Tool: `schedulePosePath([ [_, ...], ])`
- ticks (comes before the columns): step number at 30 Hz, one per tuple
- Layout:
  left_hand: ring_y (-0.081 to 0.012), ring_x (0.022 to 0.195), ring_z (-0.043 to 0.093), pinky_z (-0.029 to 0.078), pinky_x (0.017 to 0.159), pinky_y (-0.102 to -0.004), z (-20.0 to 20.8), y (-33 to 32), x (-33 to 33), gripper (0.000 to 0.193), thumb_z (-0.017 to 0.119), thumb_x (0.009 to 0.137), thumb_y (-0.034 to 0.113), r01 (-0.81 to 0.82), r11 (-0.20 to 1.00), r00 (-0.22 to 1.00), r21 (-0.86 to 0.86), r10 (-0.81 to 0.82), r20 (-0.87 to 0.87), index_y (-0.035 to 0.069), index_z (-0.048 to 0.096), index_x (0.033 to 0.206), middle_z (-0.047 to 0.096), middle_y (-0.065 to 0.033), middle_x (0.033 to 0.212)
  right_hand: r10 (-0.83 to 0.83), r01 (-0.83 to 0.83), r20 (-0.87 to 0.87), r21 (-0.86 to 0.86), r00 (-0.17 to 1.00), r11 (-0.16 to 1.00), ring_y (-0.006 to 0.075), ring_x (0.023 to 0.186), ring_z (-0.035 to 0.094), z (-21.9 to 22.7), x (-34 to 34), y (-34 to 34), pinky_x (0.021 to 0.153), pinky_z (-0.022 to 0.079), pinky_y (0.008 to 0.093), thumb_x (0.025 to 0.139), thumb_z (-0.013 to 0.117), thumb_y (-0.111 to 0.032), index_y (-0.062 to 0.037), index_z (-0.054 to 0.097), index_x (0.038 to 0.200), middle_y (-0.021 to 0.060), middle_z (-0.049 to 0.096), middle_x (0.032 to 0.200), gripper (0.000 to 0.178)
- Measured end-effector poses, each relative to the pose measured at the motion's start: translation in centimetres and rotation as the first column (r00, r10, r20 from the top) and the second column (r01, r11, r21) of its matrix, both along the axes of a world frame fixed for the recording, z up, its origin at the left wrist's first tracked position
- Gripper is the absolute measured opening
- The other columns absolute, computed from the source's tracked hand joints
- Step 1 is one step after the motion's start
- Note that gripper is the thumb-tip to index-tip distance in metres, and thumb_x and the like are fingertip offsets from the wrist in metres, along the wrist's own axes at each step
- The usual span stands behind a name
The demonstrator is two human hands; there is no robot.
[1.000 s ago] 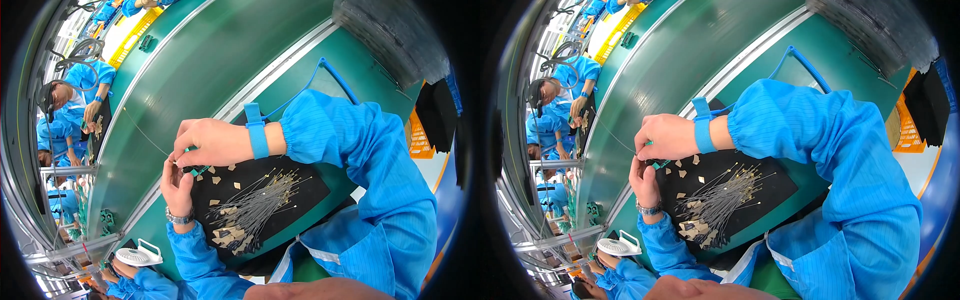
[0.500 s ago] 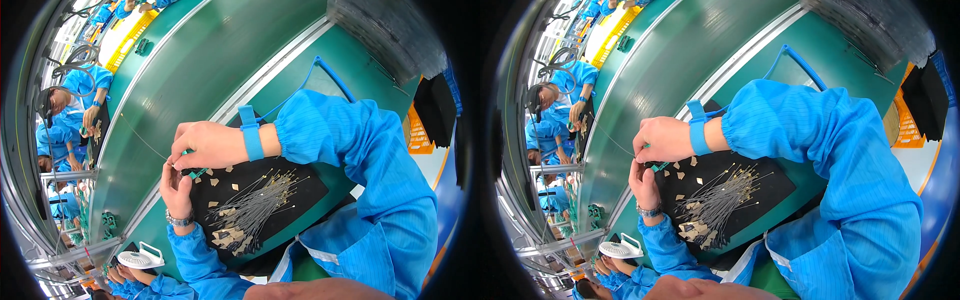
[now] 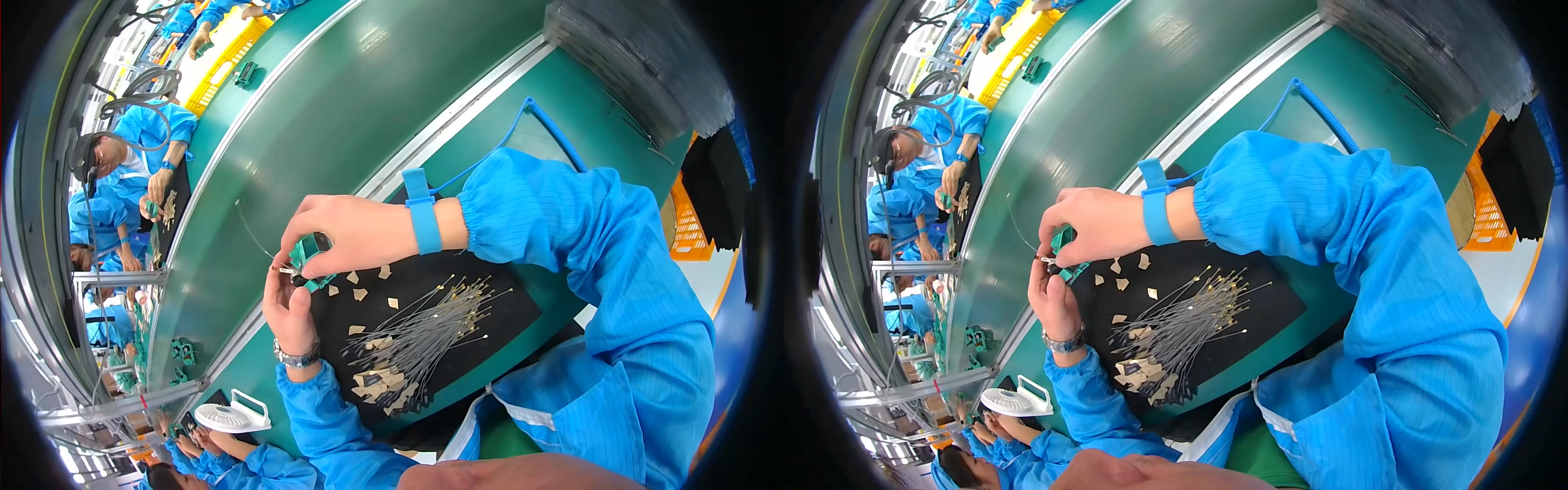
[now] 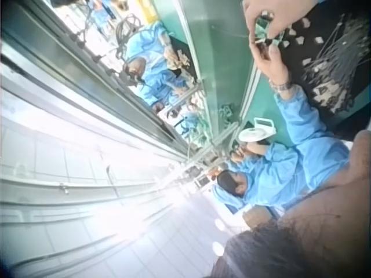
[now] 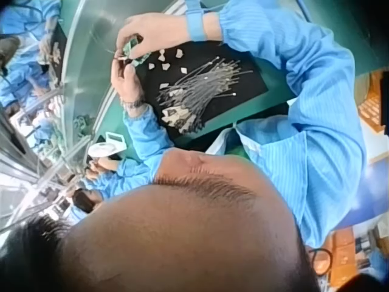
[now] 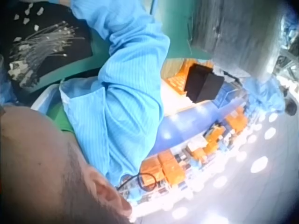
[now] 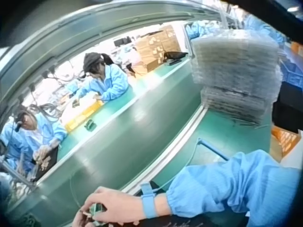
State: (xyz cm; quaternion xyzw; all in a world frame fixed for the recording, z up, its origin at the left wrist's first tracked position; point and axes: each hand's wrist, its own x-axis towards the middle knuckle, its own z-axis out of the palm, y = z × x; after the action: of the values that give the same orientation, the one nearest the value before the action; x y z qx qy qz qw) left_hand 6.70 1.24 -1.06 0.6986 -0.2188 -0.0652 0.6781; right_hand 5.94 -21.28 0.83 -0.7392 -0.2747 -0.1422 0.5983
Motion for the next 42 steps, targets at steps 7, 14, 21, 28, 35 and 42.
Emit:
schedulePosePath([
  [7,-0.0245,0.123,0.051,0.038,0.106,-0.0367,0.4,0.0,-0.3,0.082,0.072,0.084,0.037,0.015,1.000,0.999,0.022,-0.016,0.037,-0.011,0.036,0.141,0.051,-0.0164,0.133,0.141,-0.167,-0.204,-0.115,0.969,0.979,0.0286,0.103,0.061,0.6,-0.1,-0.6,0.090,0.050,0.0382,0.078,0.070,-0.022,-0.0041,0.059,0.123,0.0146,0.064,0.117,0.050],
  [14,-0.0246,0.123,0.050,0.039,0.104,-0.0367,0.9,-0.4,-0.1,0.082,0.072,0.084,0.034,0.027,0.993,0.998,0.118,-0.034,0.050,-0.001,0.031,0.146,0.049,-0.0165,0.135,0.206,-0.245,-0.344,-0.075,0.916,0.967,0.0294,0.105,0.061,0.7,0.8,-1.4,0.089,0.050,0.0362,0.076,0.073,-0.025,0.0011,0.055,0.124,0.0194,0.063,0.117,0.057],
  [21,-0.0265,0.128,0.048,0.039,0.101,-0.0382,-0.5,1.7,2.2,0.068,0.063,0.092,0.030,-0.211,0.924,0.959,0.318,0.133,0.249,0.002,0.034,0.146,0.047,-0.0160,0.142,-0.202,0.166,-0.170,-0.206,0.964,0.964,0.0372,0.112,0.059,-2.4,6.8,-4.4,0.098,0.046,0.0391,0.073,0.073,-0.026,0.0022,0.055,0.123,0.0251,0.061,0.117,0.060],
  [28,-0.0266,0.122,0.053,0.046,0.093,-0.0364,-1.6,5.3,2.4,0.061,0.064,0.093,0.029,-0.332,0.800,0.943,0.500,0.269,0.195,0.000,0.041,0.141,0.052,-0.0177,0.137,-0.608,0.608,0.189,-0.501,0.771,0.616,0.0392,0.113,0.054,-4.8,17.0,-8.7,0.099,0.045,0.0450,0.075,0.072,-0.034,-0.0095,0.060,0.124,0.0202,0.061,0.122,0.056],
  [35,-0.0264,0.114,0.058,0.052,0.085,-0.0330,-3.6,7.7,4.6,0.056,0.068,0.090,0.026,-0.439,0.746,0.898,0.500,0.364,0.246,-0.003,0.048,0.134,0.056,-0.0190,0.129,-0.852,0.850,0.278,-0.431,0.444,0.302,0.0371,0.115,0.051,-9.1,28.5,-16.0,0.101,0.043,0.0434,0.076,0.069,-0.028,0.0010,0.056,0.121,0.0186,0.059,0.117,0.055],
  [42,-0.0231,0.096,0.064,0.051,0.080,-0.0321,-0.3,10.8,0.7,0.025,0.069,0.088,0.014,-0.364,0.700,0.931,0.614,0.243,0.274,0.003,0.065,0.110,0.067,-0.0111,0.106,-0.665,0.796,0.441,-0.278,0.603,0.537,0.0419,0.129,0.043,-10.1,30.3,-11.0,0.110,0.036,0.0442,0.072,0.071,-0.019,0.0030,0.052,0.127,0.0285,0.049,0.132,0.062],
])
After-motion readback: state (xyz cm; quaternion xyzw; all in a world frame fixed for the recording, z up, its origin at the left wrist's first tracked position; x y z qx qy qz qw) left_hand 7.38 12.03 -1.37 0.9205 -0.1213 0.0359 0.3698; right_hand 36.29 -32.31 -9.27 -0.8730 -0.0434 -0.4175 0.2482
